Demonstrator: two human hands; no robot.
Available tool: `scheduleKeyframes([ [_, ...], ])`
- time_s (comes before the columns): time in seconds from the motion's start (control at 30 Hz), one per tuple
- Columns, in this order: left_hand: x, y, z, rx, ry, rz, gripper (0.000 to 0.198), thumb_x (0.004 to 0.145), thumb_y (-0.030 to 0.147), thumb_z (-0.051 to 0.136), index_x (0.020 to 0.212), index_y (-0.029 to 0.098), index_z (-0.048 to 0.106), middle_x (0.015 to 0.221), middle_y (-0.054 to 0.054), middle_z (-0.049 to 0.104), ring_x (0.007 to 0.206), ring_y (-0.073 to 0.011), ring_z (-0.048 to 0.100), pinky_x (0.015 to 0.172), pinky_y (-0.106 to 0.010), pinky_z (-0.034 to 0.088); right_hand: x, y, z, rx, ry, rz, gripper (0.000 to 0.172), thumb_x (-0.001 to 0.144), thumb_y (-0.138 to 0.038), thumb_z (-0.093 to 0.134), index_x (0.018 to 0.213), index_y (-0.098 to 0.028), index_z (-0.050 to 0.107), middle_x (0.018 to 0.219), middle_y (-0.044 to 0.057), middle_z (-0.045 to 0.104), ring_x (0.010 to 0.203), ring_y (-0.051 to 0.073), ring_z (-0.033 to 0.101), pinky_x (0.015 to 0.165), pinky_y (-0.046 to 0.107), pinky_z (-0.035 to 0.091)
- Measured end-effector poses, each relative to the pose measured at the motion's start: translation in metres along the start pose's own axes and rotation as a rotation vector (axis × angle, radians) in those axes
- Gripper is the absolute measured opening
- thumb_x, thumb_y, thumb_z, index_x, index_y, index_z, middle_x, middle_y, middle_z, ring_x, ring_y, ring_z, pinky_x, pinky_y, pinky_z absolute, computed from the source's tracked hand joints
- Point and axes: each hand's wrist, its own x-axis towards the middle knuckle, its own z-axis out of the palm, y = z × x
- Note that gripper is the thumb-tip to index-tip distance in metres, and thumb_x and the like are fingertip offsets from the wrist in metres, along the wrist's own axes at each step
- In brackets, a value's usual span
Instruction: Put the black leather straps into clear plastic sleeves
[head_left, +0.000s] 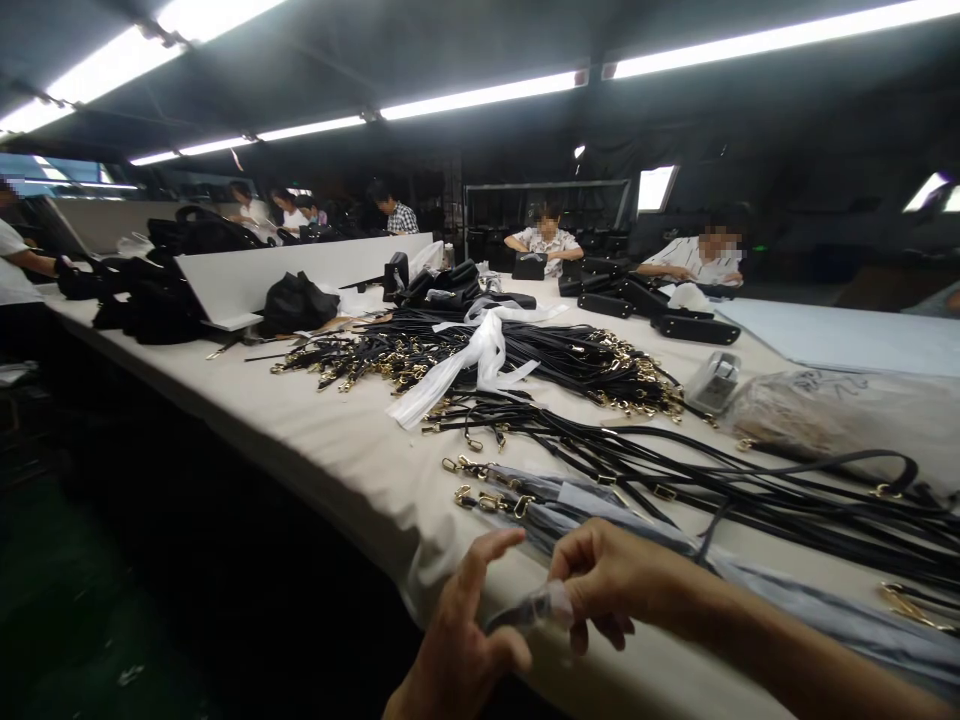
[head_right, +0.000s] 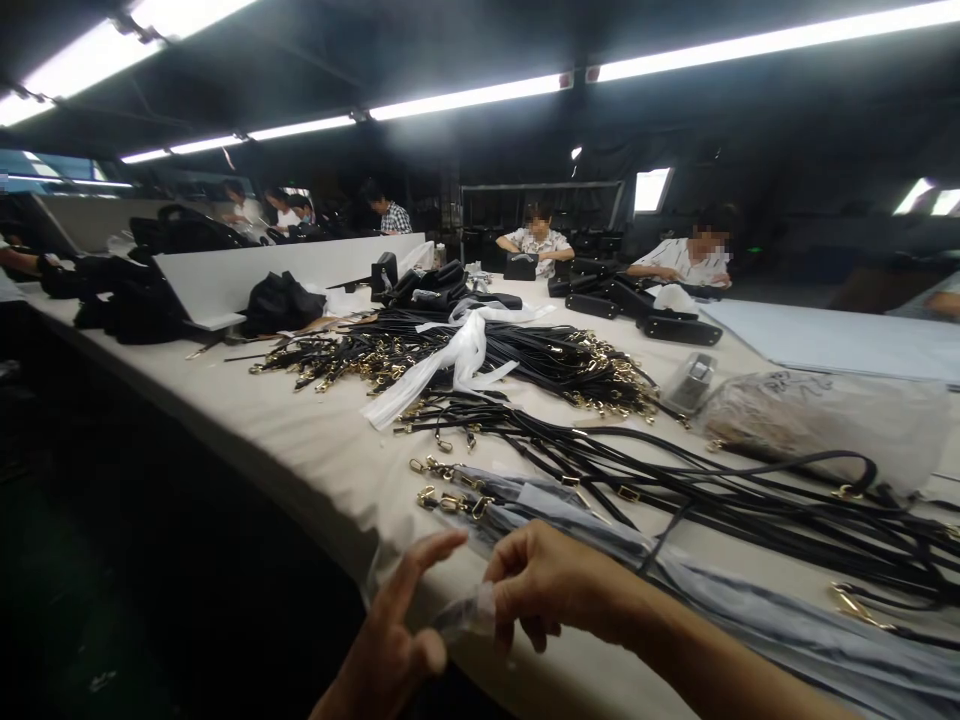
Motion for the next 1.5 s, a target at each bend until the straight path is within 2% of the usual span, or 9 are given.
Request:
scheduleKeyframes([
  [0.1,-0.004,-0.006,-0.002,-0.392,-0.239,-0.469,0.059,0.087,0.071,0.052,0.100,0.016,0.071,0.074,-0.005,0.068,0.065,-0.0172,0.061,0.061,-0.025,0.050,-0.006,-0.002,-0.002,-0.115,0.062,-0.049,0.017,0.071,-0.026,0.071,0.079,-0.012,0.072,0.060,-0.001,0.066,0.042,0.004,0.047,0.037,0.011,0.032],
  [0.17,-0.006,-0.010,-0.005,-0.438,-0.239,-0.588,0.051,0.082,0.065,0.065,0.081,0.014,0.070,0.061,0.001,0.055,0.054,-0.0109,0.047,0.052,-0.021,0.040,-0.012,-0.004,-0.009,-0.181,0.004,-0.024,0.017,0.071,-0.024,0.067,0.083,-0.013,0.074,0.062,-0.001,0.067,0.045,0.005,0.050,0.040,0.012,0.037],
  [0.4,-0.004,-0.011,-0.010,-0.434,-0.297,-0.659,0.042,0.081,0.055,0.069,0.086,0.013,0.069,0.069,-0.002,0.064,0.051,-0.0092,0.049,0.049,-0.020,0.038,-0.026,-0.009,-0.017,-0.545,0.235,0.013,0.016,0.077,-0.029,0.064,0.076,-0.015,0.071,0.061,0.000,0.068,0.047,0.007,0.048,0.042,0.015,0.029],
  [0.6,0.009,0.006,0.008,-0.349,-0.207,-0.616,0.042,0.088,0.054,0.061,0.073,0.015,0.062,0.059,0.002,0.055,0.052,-0.0095,0.046,0.052,-0.021,0.036,-0.013,-0.014,0.015,-0.603,0.159,-0.091,0.020,0.082,-0.033,0.061,0.081,-0.016,0.072,0.066,-0.001,0.068,0.054,0.008,0.054,0.049,0.016,0.034],
  [0.73,-0.012,-0.019,-0.022,-0.272,-0.138,-0.610,0.046,0.086,0.058,0.063,0.068,0.016,0.061,0.059,0.004,0.049,0.055,-0.0094,0.041,0.052,-0.021,0.033,-0.027,-0.010,-0.031,-0.551,0.100,0.021,0.019,0.077,-0.032,0.063,0.077,-0.014,0.071,0.057,-0.002,0.060,0.048,0.007,0.046,0.046,0.017,0.031],
  [0.93,-0.054,-0.073,-0.065,-0.235,0.059,-0.720,0.053,0.080,0.067,0.065,0.068,0.016,0.059,0.054,0.003,0.054,0.044,-0.0068,0.038,0.043,-0.019,0.028,-0.061,-0.006,-0.129,-0.599,0.319,0.048,0.036,0.074,-0.047,0.071,0.072,-0.011,0.069,0.057,0.000,0.053,0.053,0.009,0.045,0.051,0.020,0.035],
  [1.07,-0.038,-0.066,-0.044,-0.348,0.024,-0.663,0.045,0.080,0.060,0.070,0.074,0.016,0.064,0.066,-0.002,0.067,0.059,-0.0147,0.060,0.060,-0.024,0.048,-0.056,-0.046,-0.112,-0.645,0.254,-0.046,0.041,0.078,-0.052,0.070,0.081,-0.011,0.074,0.060,0.000,0.055,0.054,0.009,0.044,0.051,0.020,0.032],
  [1.2,-0.004,-0.041,-0.036,-0.365,0.061,-0.584,0.041,0.082,0.056,0.070,0.076,0.015,0.068,0.070,-0.005,0.071,0.067,-0.0172,0.063,0.067,-0.025,0.048,-0.043,-0.113,-0.066,-0.717,0.150,-0.123,0.041,0.075,-0.052,0.073,0.082,-0.011,0.075,0.060,-0.001,0.054,0.055,0.008,0.044,0.050,0.019,0.032],
  [1.5,0.039,-0.001,-0.098,-0.355,0.385,-0.395,0.022,0.077,0.036,0.079,0.074,0.015,0.072,0.068,0.001,0.066,0.066,-0.0133,0.056,0.067,-0.022,0.045,-0.046,-0.255,-0.017,-0.944,0.037,-0.327,0.043,0.078,-0.053,0.073,0.091,-0.012,0.077,0.059,-0.004,0.049,0.055,0.006,0.041,0.052,0.019,0.030],
])
